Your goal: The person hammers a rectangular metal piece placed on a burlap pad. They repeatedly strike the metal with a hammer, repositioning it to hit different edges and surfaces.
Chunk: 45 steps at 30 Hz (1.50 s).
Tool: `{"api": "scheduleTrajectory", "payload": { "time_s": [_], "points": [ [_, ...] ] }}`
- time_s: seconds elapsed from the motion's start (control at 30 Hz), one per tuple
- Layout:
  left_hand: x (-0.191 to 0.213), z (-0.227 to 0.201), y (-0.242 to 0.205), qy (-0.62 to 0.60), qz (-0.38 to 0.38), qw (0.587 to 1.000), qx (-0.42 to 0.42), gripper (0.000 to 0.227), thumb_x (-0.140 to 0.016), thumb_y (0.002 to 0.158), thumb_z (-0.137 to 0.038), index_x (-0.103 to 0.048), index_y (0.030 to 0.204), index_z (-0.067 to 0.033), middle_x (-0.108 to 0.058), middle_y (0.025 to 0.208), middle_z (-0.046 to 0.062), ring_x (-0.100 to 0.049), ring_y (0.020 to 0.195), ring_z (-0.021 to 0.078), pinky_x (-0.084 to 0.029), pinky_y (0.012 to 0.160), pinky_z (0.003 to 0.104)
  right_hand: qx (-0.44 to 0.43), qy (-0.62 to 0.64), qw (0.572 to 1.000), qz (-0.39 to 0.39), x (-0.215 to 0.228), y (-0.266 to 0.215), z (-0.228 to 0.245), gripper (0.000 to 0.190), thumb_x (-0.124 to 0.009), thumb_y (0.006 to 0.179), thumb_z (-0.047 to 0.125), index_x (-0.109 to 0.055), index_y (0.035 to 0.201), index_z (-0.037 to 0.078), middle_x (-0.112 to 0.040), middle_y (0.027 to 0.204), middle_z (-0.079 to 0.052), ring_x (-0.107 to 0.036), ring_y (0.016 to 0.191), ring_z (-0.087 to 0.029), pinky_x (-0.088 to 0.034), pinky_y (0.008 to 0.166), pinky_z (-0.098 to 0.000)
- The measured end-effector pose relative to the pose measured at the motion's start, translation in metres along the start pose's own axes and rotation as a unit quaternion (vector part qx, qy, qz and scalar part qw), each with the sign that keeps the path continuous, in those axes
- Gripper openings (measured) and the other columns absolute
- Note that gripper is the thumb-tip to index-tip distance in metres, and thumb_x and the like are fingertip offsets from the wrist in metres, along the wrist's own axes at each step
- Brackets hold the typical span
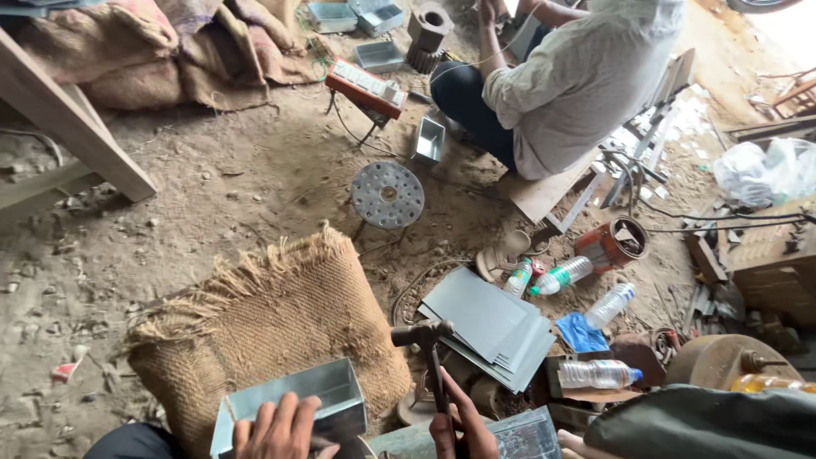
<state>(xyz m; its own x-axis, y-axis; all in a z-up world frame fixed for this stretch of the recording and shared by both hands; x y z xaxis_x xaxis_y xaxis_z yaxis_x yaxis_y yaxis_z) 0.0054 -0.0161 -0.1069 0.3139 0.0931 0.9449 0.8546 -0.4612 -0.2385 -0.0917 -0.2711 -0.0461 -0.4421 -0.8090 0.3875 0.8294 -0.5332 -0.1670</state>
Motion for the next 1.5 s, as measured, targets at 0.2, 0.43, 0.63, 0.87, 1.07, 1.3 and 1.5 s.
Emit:
{"api": "scheduleTrajectory", "payload": {
  "time_s": [0.2,0.43,0.63,0.87,1.07,1.3,1.5],
  "points": [
    [0.024,0.002,0.002,-0.049,0.180,0.982,-0.003,0.069,-0.085,0.078,-0.057,-0.057,0.128,-0.0190,-0.051,0.114,0.001,-0.052,0.099,0.0185,-0.035,0.080,0.039,0.025,0.035,0.999,-0.007,-0.003,-0.007,-0.013,0.051,-0.061,0.096,0.021,-0.056,0.145,0.008,-0.082,0.117,-0.008,-0.078,0.095,-0.012,-0.056,0.072,-0.0228],
    [0.138,-0.030,-0.020,-0.021,-0.162,0.982,-0.091,0.034,-0.079,0.070,-0.016,-0.064,0.100,-0.0104,-0.059,0.102,0.007,-0.059,0.093,0.0280,-0.044,0.077,0.045,-0.143,0.145,0.975,0.088,-0.004,0.012,-0.026,0.041,-0.078,0.097,0.005,-0.062,0.134,-0.001,-0.056,0.074,-0.019,-0.044,0.046,-0.013,-0.033,0.040,-0.0293],
    [0.130,-0.043,-0.023,-0.013,-0.239,0.970,-0.044,0.020,-0.076,0.086,-0.009,-0.068,0.104,-0.0111,-0.062,0.096,-0.001,-0.060,0.082,0.0146,-0.044,0.070,0.035,-0.250,0.152,0.948,0.128,-0.037,0.010,-0.003,0.032,-0.071,0.096,0.024,-0.050,0.111,0.006,-0.068,0.091,-0.003,-0.035,0.047,-0.006,-0.027,0.037,-0.0245],
    [0.118,-0.067,-0.030,0.009,-0.302,0.952,-0.056,0.014,-0.078,0.088,-0.013,-0.068,0.097,-0.0116,-0.062,0.096,-0.001,-0.059,0.083,0.0140,-0.044,0.071,0.034,-0.282,0.188,0.928,0.155,-0.074,0.009,0.030,0.038,-0.075,0.087,0.027,-0.050,0.111,0.012,-0.044,0.069,0.004,-0.035,0.050,-0.003,-0.026,0.041,-0.0213],
    [0.118,-0.063,-0.019,-0.142,-0.217,0.965,-0.042,0.031,-0.080,0.088,-0.034,-0.069,0.102,-0.0082,-0.066,0.100,0.004,-0.063,0.086,0.0192,-0.047,0.076,0.037,-0.266,0.165,0.944,0.102,-0.064,0.015,0.038,0.044,-0.079,0.081,0.020,-0.049,0.111,0.010,-0.046,0.069,0.005,-0.037,0.049,-0.004,-0.025,0.039,-0.0233],
    [0.160,0.018,0.016,-0.386,-0.106,0.916,-0.014,0.052,-0.054,0.096,-0.061,-0.069,0.111,-0.0141,-0.070,0.108,0.004,-0.067,0.099,0.0185,-0.053,0.090,0.037,-0.199,0.090,0.967,0.134,-0.038,0.032,0.033,0.044,-0.080,0.080,0.015,-0.051,0.112,0.007,-0.049,0.069,0.003,-0.042,0.049,-0.006,-0.029,0.039,-0.0258],
    [0.010,0.038,0.000,-0.700,0.314,0.633,0.108,0.071,-0.057,0.095,-0.063,-0.061,0.136,-0.0048,-0.063,0.131,0.016,-0.060,0.114,0.0286,-0.053,0.094,0.037,-0.279,0.291,0.885,0.233,-0.066,0.033,0.024,0.041,-0.075,0.085,0.014,-0.051,0.119,0.012,-0.038,0.065,0.007,-0.031,0.045,-0.004,-0.022,0.039,-0.0234]
  ]
}}
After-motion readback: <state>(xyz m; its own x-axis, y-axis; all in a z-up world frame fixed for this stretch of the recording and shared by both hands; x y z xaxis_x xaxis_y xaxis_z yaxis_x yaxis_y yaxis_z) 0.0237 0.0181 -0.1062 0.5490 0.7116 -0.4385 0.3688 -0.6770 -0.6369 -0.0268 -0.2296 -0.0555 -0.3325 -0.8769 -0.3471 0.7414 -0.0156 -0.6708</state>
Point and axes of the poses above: each hand's wrist, its own y-axis towards the middle knuckle, its own x-axis out of the back of the hand, z = x × y, the point moved 8 cm from there along y, towards the middle knuckle
